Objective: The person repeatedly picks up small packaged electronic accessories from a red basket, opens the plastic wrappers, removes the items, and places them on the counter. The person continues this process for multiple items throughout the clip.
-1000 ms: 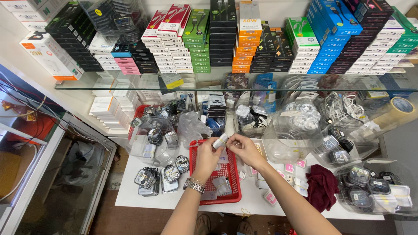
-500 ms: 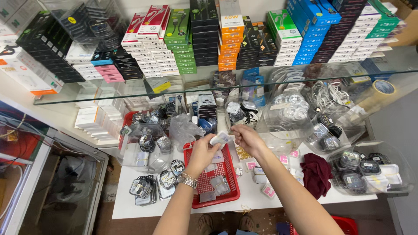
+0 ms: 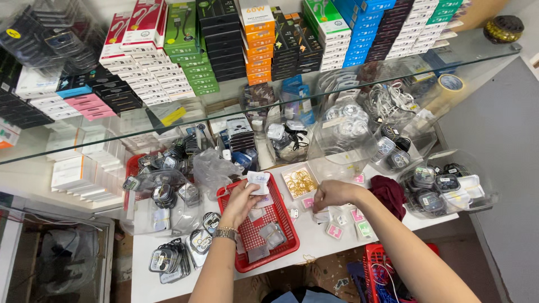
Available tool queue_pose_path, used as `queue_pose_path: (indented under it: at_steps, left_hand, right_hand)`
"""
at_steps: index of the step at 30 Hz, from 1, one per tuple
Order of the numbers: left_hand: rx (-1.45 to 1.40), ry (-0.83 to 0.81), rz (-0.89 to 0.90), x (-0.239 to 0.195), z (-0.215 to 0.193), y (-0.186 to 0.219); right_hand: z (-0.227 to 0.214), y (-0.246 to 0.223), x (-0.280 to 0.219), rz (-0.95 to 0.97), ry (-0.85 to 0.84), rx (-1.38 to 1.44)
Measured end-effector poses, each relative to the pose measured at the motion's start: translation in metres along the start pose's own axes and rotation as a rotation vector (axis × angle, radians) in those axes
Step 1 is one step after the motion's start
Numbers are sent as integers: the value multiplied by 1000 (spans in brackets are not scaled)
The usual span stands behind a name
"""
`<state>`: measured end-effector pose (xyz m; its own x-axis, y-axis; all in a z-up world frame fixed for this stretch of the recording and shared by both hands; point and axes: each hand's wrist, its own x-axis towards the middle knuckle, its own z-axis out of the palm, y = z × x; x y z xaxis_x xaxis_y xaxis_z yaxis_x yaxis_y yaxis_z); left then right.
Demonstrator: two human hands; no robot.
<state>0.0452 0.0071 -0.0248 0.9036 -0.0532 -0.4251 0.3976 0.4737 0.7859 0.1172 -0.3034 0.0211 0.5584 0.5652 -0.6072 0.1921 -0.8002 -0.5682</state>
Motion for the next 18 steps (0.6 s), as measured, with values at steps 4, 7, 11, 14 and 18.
queue_pose_path:
  at_steps: [4, 7, 11, 14, 18]
  left_hand:
    - [-129, -97, -55, 2, 8, -3]
    - [-219, -91, -90, 4, 14, -10]
    - [-388, -45, -101, -2, 18, -16]
    - [-454, -1, -104, -8, 22, -14]
    - [-405, -23, -47, -19, 30, -3]
  right_hand:
    - [25, 17, 41, 29, 301, -220]
    - [43, 33, 96, -149, 639, -38]
    - [64, 51, 153, -133, 667, -101]
    - [76, 60, 179, -60, 676, -194]
    - [85, 65, 194, -61, 711, -329]
